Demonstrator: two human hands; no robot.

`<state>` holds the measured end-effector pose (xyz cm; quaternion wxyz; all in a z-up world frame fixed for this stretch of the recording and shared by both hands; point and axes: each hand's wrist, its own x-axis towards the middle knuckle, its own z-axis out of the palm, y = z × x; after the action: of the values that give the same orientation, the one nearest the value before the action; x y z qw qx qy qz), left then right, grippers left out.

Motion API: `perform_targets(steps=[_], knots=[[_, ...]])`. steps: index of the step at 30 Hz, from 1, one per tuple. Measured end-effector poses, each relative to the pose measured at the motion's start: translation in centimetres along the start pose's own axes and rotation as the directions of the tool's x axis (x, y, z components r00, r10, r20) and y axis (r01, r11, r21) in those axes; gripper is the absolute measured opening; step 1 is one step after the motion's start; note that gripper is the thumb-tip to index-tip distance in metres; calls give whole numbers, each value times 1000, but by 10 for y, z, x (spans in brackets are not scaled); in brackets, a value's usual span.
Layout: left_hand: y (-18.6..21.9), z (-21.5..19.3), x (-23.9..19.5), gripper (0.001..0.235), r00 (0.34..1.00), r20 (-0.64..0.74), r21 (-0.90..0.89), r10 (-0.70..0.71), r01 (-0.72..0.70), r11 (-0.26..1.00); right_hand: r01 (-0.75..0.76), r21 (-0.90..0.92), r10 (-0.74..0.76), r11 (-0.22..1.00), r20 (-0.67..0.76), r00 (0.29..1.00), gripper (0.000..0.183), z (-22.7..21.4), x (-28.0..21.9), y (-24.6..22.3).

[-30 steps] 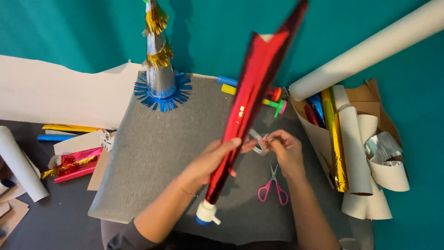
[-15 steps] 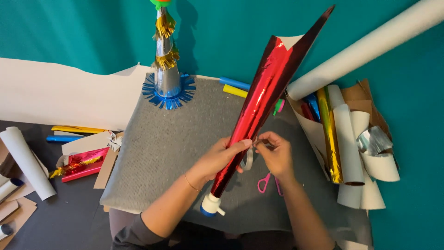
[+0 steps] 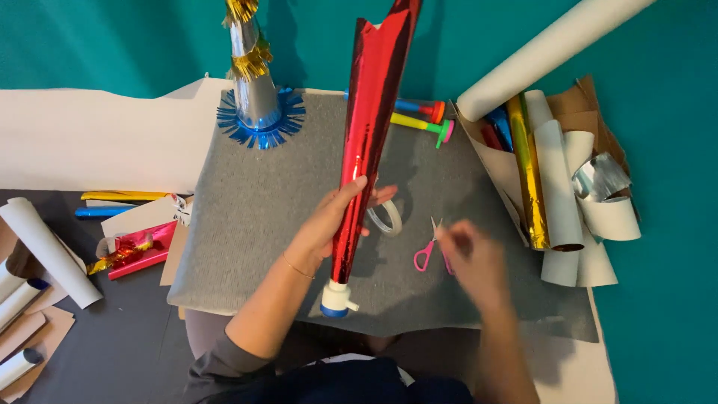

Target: The person wraps a sheet of red metallic paper around a cylindrical form to create a cone shape, then secures the seam with clear tape. They smooth the cone and later handle a small piece of silver paper.

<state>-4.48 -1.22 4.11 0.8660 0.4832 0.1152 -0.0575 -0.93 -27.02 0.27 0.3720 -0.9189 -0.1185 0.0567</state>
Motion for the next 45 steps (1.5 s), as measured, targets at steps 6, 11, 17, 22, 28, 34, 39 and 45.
perform_targets(steps=[6,11,17,22,28,34,39,45], knots=[[16,12,-11,57,989,-138,-8,-54,53,999,-11,-484,-44,875,-104,994,45,61,-30,49],[39,15,-21,62,991,-91,104,-94,103,989,38,-632,-94,774,-56,994,34,63,-20,64],[51,6,-26,68,988,-35,226,-149,153,962,67,-287,12,956,266,964,41,3,2,52],[47,-5,-21,83,981,33,294,-191,173,940,262,233,-323,937,283,903,54,-35,25,37],[49,-11,-30,57,926,300,278,-227,143,950,374,222,-434,901,483,761,66,-43,43,-17],[44,-2,-28,65,939,217,263,-265,206,943,431,253,-493,866,576,653,54,-43,52,-44],[39,-7,-21,69,963,150,243,-226,185,952,510,228,-547,829,515,659,39,-36,51,-47],[16,-20,-5,84,987,69,179,-147,133,975,457,236,-513,857,475,715,37,-19,48,-32]])
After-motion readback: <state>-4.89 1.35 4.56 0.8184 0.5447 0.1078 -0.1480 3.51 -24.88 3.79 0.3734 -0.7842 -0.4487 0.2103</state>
